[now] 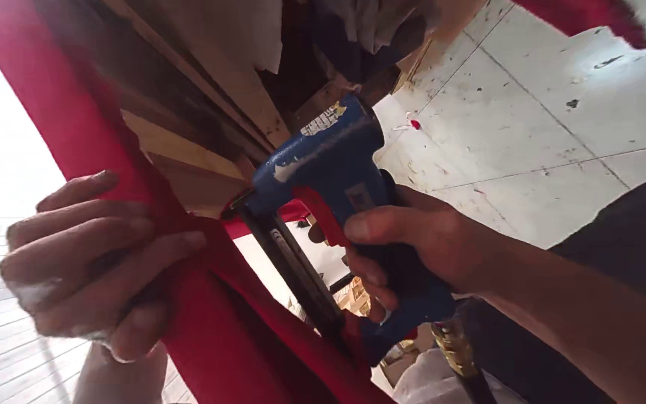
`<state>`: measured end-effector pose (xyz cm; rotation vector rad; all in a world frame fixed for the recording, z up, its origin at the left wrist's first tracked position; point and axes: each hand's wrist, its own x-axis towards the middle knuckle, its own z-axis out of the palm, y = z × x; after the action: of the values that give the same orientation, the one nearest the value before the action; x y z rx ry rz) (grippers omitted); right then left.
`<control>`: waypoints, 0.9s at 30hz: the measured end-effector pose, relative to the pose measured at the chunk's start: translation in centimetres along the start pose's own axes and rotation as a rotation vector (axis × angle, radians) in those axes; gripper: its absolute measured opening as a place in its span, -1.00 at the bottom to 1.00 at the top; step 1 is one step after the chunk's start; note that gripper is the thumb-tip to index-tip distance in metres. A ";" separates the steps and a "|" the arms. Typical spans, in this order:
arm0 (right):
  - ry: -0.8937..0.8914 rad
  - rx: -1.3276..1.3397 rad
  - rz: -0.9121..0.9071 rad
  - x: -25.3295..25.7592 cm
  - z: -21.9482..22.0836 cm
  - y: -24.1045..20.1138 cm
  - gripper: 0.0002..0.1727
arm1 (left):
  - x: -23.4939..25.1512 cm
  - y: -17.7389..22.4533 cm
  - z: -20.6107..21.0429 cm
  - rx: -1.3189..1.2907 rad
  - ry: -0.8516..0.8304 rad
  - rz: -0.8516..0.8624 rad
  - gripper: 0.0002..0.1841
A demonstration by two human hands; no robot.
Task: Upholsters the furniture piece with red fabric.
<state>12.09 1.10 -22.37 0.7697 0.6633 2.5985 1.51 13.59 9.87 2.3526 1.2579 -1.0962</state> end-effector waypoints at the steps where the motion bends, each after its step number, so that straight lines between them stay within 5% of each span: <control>1: -0.003 0.012 0.008 0.1 -0.2 0.0 -0.71 | -0.3 -0.2 -0.2 0.004 0.000 -0.008 -0.38; 27: -0.147 0.238 0.116 2.2 -0.4 1.1 -0.78 | -0.9 0.2 -1.2 -0.033 -0.052 -0.060 -0.44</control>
<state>9.86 1.08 -21.21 1.0902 0.9182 2.5612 1.99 13.58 11.34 2.2612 1.3263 -1.1387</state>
